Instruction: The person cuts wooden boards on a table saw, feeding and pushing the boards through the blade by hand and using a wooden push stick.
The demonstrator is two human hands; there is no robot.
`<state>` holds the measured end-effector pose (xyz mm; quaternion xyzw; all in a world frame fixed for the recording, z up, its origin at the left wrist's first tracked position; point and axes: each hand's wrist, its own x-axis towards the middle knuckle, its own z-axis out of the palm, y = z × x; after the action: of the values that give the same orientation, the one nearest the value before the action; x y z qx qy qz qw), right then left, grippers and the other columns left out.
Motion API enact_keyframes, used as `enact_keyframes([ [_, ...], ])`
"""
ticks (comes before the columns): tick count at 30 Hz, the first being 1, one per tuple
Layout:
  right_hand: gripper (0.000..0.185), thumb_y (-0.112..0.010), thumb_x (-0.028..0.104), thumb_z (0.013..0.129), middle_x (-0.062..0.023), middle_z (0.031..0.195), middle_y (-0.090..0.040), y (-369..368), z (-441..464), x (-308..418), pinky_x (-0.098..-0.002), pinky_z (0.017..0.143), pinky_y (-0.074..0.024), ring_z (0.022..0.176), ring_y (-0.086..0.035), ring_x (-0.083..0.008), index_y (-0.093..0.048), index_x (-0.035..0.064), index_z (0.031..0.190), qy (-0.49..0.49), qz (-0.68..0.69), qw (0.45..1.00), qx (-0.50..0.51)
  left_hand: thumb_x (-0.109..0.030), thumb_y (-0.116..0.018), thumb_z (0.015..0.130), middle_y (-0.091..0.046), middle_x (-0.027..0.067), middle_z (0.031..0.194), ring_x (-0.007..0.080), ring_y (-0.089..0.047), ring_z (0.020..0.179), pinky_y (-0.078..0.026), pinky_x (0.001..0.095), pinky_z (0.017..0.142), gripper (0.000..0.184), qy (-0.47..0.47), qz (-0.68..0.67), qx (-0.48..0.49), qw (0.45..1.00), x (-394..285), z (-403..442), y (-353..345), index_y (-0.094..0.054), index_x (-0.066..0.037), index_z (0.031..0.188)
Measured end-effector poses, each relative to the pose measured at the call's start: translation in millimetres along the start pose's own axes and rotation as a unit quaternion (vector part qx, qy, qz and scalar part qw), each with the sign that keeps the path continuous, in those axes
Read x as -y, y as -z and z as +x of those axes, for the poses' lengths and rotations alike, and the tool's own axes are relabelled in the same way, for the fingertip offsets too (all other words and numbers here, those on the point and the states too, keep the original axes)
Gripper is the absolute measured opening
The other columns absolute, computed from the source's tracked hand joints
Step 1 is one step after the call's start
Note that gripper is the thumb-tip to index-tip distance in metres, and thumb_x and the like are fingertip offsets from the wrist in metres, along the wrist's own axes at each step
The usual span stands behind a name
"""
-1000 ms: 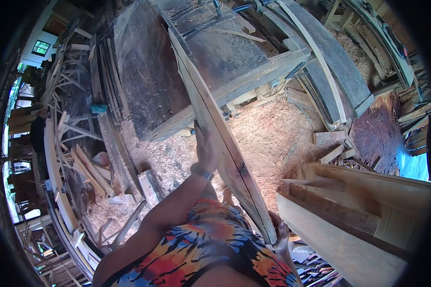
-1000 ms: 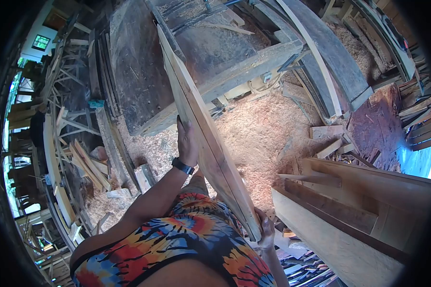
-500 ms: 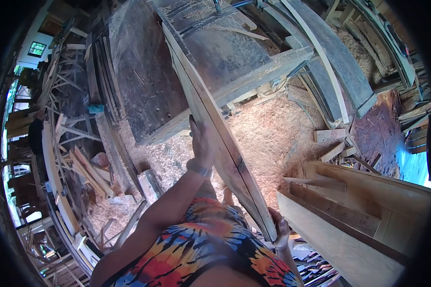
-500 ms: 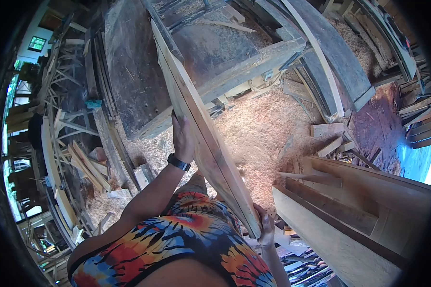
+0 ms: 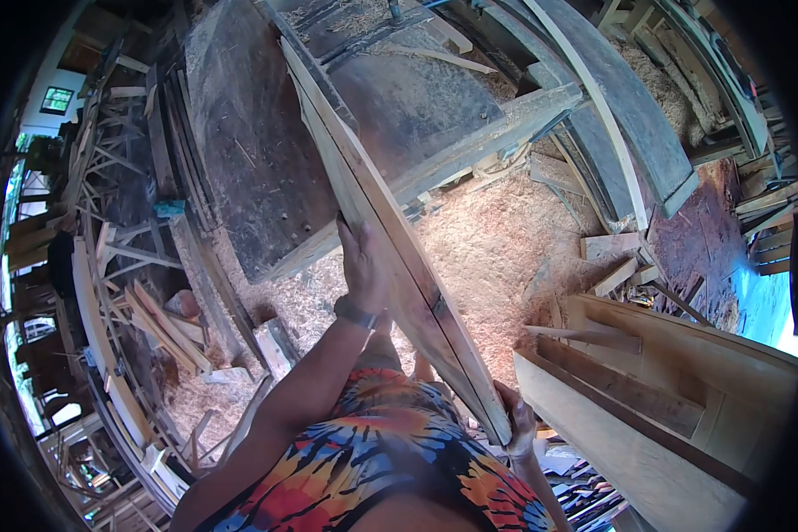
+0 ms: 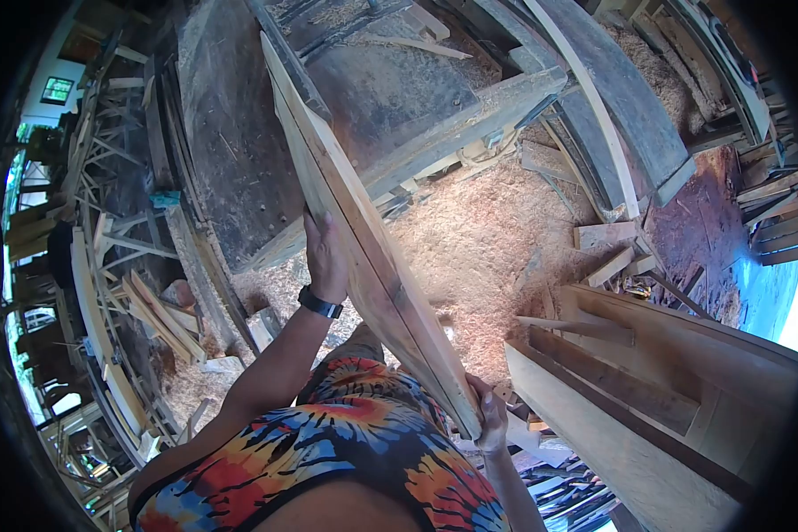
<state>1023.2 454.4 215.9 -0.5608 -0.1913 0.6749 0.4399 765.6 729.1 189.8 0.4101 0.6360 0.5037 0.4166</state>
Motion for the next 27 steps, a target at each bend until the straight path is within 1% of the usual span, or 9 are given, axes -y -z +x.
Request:
enact_keyframes([
  [4,0.068,-0.041,0.051,0.099,-0.0205,0.114,-0.063,-4,8,0,-0.0334,0.091,-0.0456,0.101,-0.061,-0.0230,-0.055,-0.0095,0.126,0.007,-0.015,1.000,-0.014,-0.034,-0.039,0.104,-0.037,0.0233,0.147,0.0299,-0.040,0.135,-0.033,0.0351,0.110,0.064,0.044,0.002,-0.015,0.999,-13,4,-1,-0.014,0.000,0.152],
  [7,0.067,-0.041,0.050,0.099,-0.0202,0.115,-0.063,-10,13,4,-0.0339,0.091,-0.0453,0.101,-0.060,-0.0231,-0.055,-0.0097,0.126,-0.012,0.008,1.000,-0.017,-0.035,-0.040,0.104,-0.037,0.0246,0.147,0.0307,-0.040,0.135,-0.033,0.0351,0.110,0.065,0.007,0.010,-0.005,1.000,-4,16,2,-0.015,0.002,0.151],
  [10,0.067,-0.042,0.050,0.099,-0.0203,0.116,-0.062,-15,21,7,-0.0343,0.092,-0.0450,0.103,-0.060,-0.0234,-0.055,-0.0101,0.126,-0.001,-0.008,1.000,-0.015,-0.035,-0.036,0.105,-0.032,0.0215,0.150,0.0279,-0.035,0.136,-0.029,0.0366,0.112,0.062,0.059,0.020,-0.004,0.998,-7,24,3,-0.015,0.001,0.151],
  [13,0.068,-0.043,0.050,0.098,-0.0207,0.116,-0.062,-23,29,11,-0.0340,0.092,-0.0449,0.103,-0.060,-0.0234,-0.054,-0.0106,0.126,0.004,-0.015,1.000,-0.014,-0.035,-0.036,0.105,-0.032,0.0217,0.150,0.0282,-0.036,0.136,-0.029,0.0368,0.112,0.063,0.040,-0.010,0.017,0.999,-21,32,3,-0.015,0.001,0.151],
  [16,0.068,-0.044,0.050,0.098,-0.0212,0.116,-0.063,-28,38,14,-0.0338,0.092,-0.0446,0.103,-0.060,-0.0234,-0.054,-0.0112,0.127,-0.008,-0.003,1.000,-0.012,-0.035,-0.037,0.105,-0.033,0.0218,0.149,0.0287,-0.037,0.135,-0.030,0.0371,0.111,0.062,0.018,-0.014,0.013,1.000,-24,42,2,-0.016,0.001,0.151],
  [20,0.069,-0.045,0.050,0.097,-0.0215,0.115,-0.063,-35,48,20,-0.0335,0.092,-0.0444,0.102,-0.060,-0.0234,-0.053,-0.0116,0.127,-0.046,0.023,0.999,0.004,-0.034,-0.037,0.105,-0.034,0.0225,0.148,0.0295,-0.037,0.135,-0.031,0.0377,0.111,0.061,-0.012,0.036,0.018,0.999,-25,58,4,-0.018,0.002,0.150],
  [22,0.070,-0.045,0.050,0.097,-0.0217,0.116,-0.063,-42,57,24,-0.0334,0.092,-0.0448,0.103,-0.060,-0.0235,-0.052,-0.0116,0.128,-0.034,0.014,0.999,0.005,-0.033,-0.037,0.105,-0.035,0.0229,0.147,0.0299,-0.038,0.134,-0.031,0.0380,0.110,0.060,-0.021,0.049,0.012,0.999,-25,67,5,-0.018,0.002,0.150],
  [25,0.070,-0.046,0.051,0.096,-0.0220,0.118,-0.062,-54,68,27,-0.0335,0.093,-0.0451,0.104,-0.060,-0.0237,-0.052,-0.0115,0.128,-0.023,0.024,0.999,0.004,-0.027,-0.038,0.105,-0.045,0.0256,0.137,0.0305,-0.048,0.125,-0.037,0.0370,0.104,0.054,-0.040,0.023,0.006,0.999,-25,81,9,-0.023,0.004,0.146],
  [27,0.073,-0.044,0.052,0.097,-0.0229,0.120,-0.061,-60,77,30,-0.0342,0.095,-0.0445,0.107,-0.060,-0.0245,-0.050,-0.0117,0.130,-0.026,0.018,0.999,0.009,-0.027,-0.038,0.105,-0.046,0.0256,0.135,0.0311,-0.049,0.123,-0.038,0.0380,0.103,0.052,-0.036,0.027,-0.009,0.999,-28,91,10,-0.025,0.004,0.145],
])
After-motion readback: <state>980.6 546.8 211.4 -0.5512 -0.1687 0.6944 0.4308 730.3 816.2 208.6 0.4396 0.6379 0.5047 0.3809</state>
